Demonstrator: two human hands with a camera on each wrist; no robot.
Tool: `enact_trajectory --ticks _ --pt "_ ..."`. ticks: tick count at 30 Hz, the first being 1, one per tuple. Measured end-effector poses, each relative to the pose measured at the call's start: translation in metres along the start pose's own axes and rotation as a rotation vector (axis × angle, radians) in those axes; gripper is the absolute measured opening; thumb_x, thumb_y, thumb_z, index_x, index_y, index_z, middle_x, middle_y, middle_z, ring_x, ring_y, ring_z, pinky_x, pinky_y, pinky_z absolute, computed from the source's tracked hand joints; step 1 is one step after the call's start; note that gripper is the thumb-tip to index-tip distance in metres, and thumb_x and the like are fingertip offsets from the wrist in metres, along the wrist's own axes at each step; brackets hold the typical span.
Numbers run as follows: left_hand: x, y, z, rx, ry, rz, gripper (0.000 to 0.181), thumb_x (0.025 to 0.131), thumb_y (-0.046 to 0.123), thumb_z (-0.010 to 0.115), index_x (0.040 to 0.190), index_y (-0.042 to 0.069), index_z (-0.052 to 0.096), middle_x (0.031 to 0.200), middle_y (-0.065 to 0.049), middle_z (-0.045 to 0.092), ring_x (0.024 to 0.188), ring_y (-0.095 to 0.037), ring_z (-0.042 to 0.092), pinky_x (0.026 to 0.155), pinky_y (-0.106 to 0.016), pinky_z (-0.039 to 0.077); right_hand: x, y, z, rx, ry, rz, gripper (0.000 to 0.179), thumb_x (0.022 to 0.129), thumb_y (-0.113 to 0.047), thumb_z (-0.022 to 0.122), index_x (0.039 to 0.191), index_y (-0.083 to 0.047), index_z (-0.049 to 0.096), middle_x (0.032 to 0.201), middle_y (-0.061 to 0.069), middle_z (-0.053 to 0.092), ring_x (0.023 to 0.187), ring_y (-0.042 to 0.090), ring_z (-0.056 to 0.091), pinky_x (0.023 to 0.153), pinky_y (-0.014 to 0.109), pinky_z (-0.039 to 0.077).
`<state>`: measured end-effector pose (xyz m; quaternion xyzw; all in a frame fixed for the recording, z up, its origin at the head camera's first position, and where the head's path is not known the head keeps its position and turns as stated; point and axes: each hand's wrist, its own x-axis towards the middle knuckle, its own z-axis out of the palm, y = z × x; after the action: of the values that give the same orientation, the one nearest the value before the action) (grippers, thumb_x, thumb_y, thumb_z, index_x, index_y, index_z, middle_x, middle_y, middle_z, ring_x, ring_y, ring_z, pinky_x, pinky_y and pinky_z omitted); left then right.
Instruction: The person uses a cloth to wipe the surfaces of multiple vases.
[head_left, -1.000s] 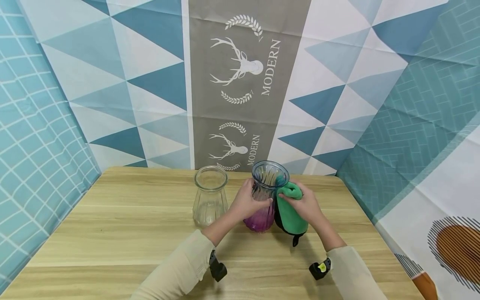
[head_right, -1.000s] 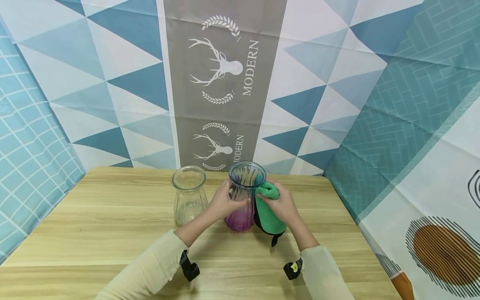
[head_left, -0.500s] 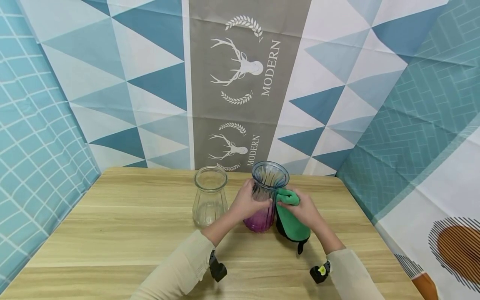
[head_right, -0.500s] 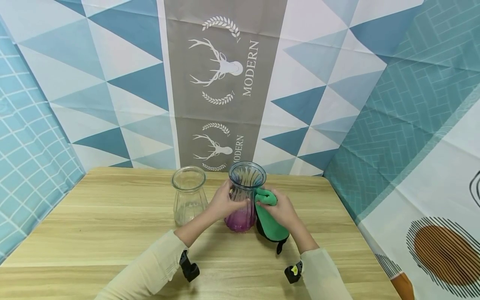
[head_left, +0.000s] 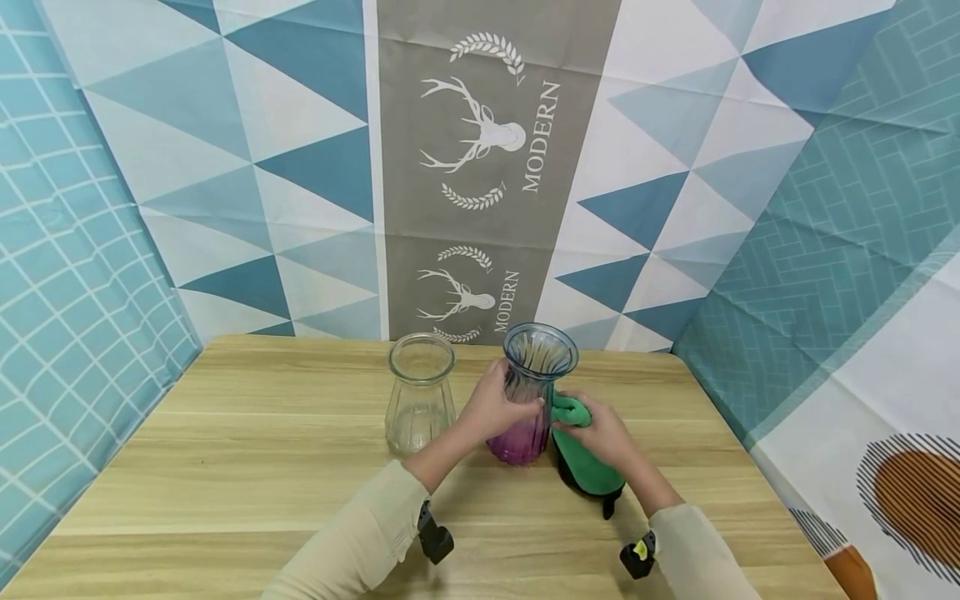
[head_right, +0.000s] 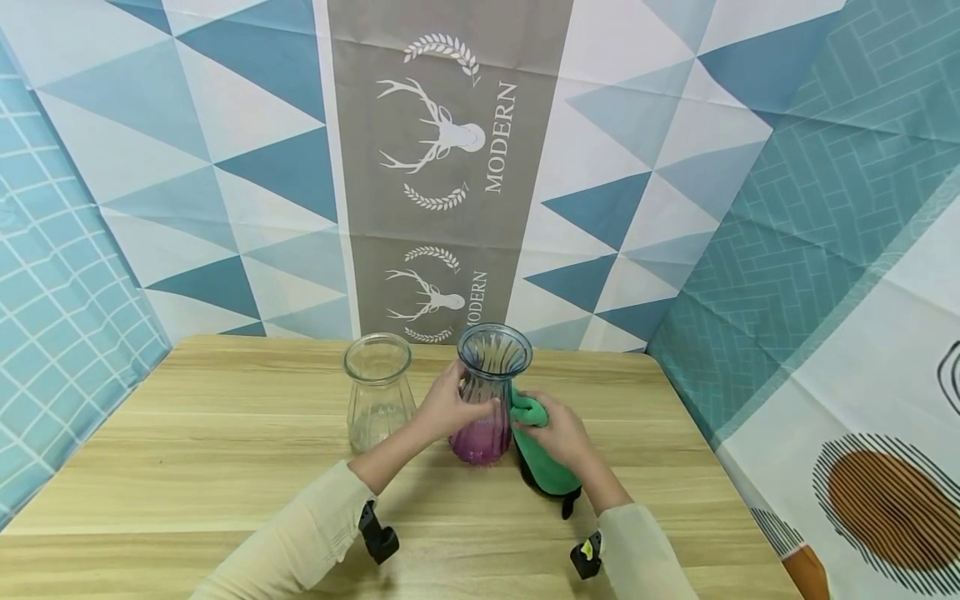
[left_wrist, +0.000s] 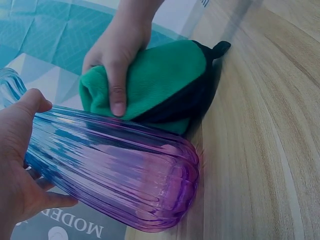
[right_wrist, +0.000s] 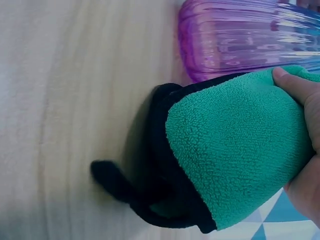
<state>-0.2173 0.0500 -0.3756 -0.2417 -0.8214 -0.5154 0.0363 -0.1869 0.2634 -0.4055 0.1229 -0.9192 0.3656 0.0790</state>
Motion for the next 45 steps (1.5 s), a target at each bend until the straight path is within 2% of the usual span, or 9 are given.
enact_trajectory --ticks 7,14,18,21,28,31,35,40,45 --pt "0.0 -0.001 0.0 -0.006 0.0 0.002 0.075 0.075 0.029 0.074 0.138 0.009 0.039 0.135 -0.015 0.046 0.126 -0.029 0.046 0.107 -0.045 0.038 -0.001 0.006 0.006 -0.074 -0.008 0.015 0.049 0.081 -0.018 0.073 0.126 -0.013 0.056 0.116 0.013 0.065 0.107 0.032 0.061 0.086 0.047 0.051" --pt "-0.001 -0.003 0.002 -0.017 0.006 -0.024 0.082 0.075 0.039 0.076 0.141 0.01 0.036 0.137 -0.013 0.045 0.127 -0.029 0.045 0.108 -0.047 0.036 -0.002 0.009 0.01 -0.15 -0.033 0.02 0.049 0.082 -0.02 0.072 0.128 -0.012 0.055 0.12 0.013 0.063 0.108 0.033 0.061 0.087 0.05 0.05" --pt "-0.002 -0.002 0.002 -0.024 0.01 -0.038 0.082 0.076 0.039 0.075 0.141 0.009 0.035 0.137 -0.013 0.045 0.127 -0.029 0.045 0.108 -0.046 0.036 -0.003 0.01 0.01 -0.159 -0.034 0.022 0.049 0.082 -0.021 0.072 0.128 -0.013 0.055 0.119 0.013 0.064 0.106 0.032 0.061 0.086 0.049 0.051" --pt "-0.002 0.0 0.002 -0.023 0.009 -0.037 0.082 0.076 0.039 0.075 0.141 0.009 0.036 0.136 -0.013 0.045 0.127 -0.029 0.045 0.108 -0.047 0.036 -0.005 0.009 0.008 -0.122 -0.021 0.026 0.049 0.081 -0.021 0.073 0.127 -0.014 0.056 0.118 0.012 0.064 0.106 0.031 0.061 0.085 0.047 0.052" --pt "-0.001 0.0 0.003 -0.005 0.026 -0.036 0.081 0.075 0.04 0.076 0.14 0.009 0.038 0.131 -0.012 0.046 0.124 -0.029 0.046 0.108 -0.045 0.037 -0.002 0.001 -0.005 0.052 0.033 0.004 0.051 0.082 -0.025 0.072 0.129 -0.015 0.055 0.126 0.014 0.06 0.11 0.032 0.06 0.082 0.041 0.055" --pt "0.0 0.0 0.003 0.004 0.039 -0.043 0.081 0.074 0.041 0.076 0.14 0.009 0.04 0.125 -0.01 0.045 0.12 -0.028 0.049 0.105 -0.044 0.04 0.0 -0.006 -0.011 0.075 0.051 0.022 0.053 0.083 -0.031 0.07 0.131 -0.015 0.054 0.129 0.014 0.058 0.114 0.033 0.057 0.086 0.044 0.053" --pt "-0.001 0.0 0.003 0.013 0.045 -0.051 0.08 0.074 0.041 0.076 0.139 0.009 0.041 0.12 -0.009 0.044 0.115 -0.027 0.05 0.102 -0.043 0.042 0.002 -0.017 -0.019 0.123 0.09 0.04 0.051 0.082 -0.03 0.071 0.128 -0.012 0.055 0.128 0.015 0.058 0.116 0.034 0.055 0.09 0.047 0.051" --pt "-0.001 0.001 0.002 0.01 0.038 -0.037 0.077 0.074 0.04 0.076 0.138 0.011 0.043 0.118 -0.009 0.044 0.112 -0.026 0.051 0.1 -0.043 0.044 0.006 -0.024 -0.027 0.167 0.143 0.007 0.046 0.083 -0.025 0.071 0.124 -0.011 0.057 0.124 0.014 0.06 0.11 0.032 0.058 0.086 0.045 0.053" --pt "-0.001 0.003 0.001 0.017 0.029 -0.03 0.074 0.074 0.038 0.076 0.136 0.013 0.045 0.119 -0.01 0.044 0.112 -0.025 0.051 0.099 -0.043 0.044 0.007 -0.03 -0.03 0.173 0.165 0.02 0.046 0.082 -0.026 0.072 0.124 -0.012 0.058 0.122 0.014 0.061 0.108 0.03 0.059 0.085 0.044 0.053"
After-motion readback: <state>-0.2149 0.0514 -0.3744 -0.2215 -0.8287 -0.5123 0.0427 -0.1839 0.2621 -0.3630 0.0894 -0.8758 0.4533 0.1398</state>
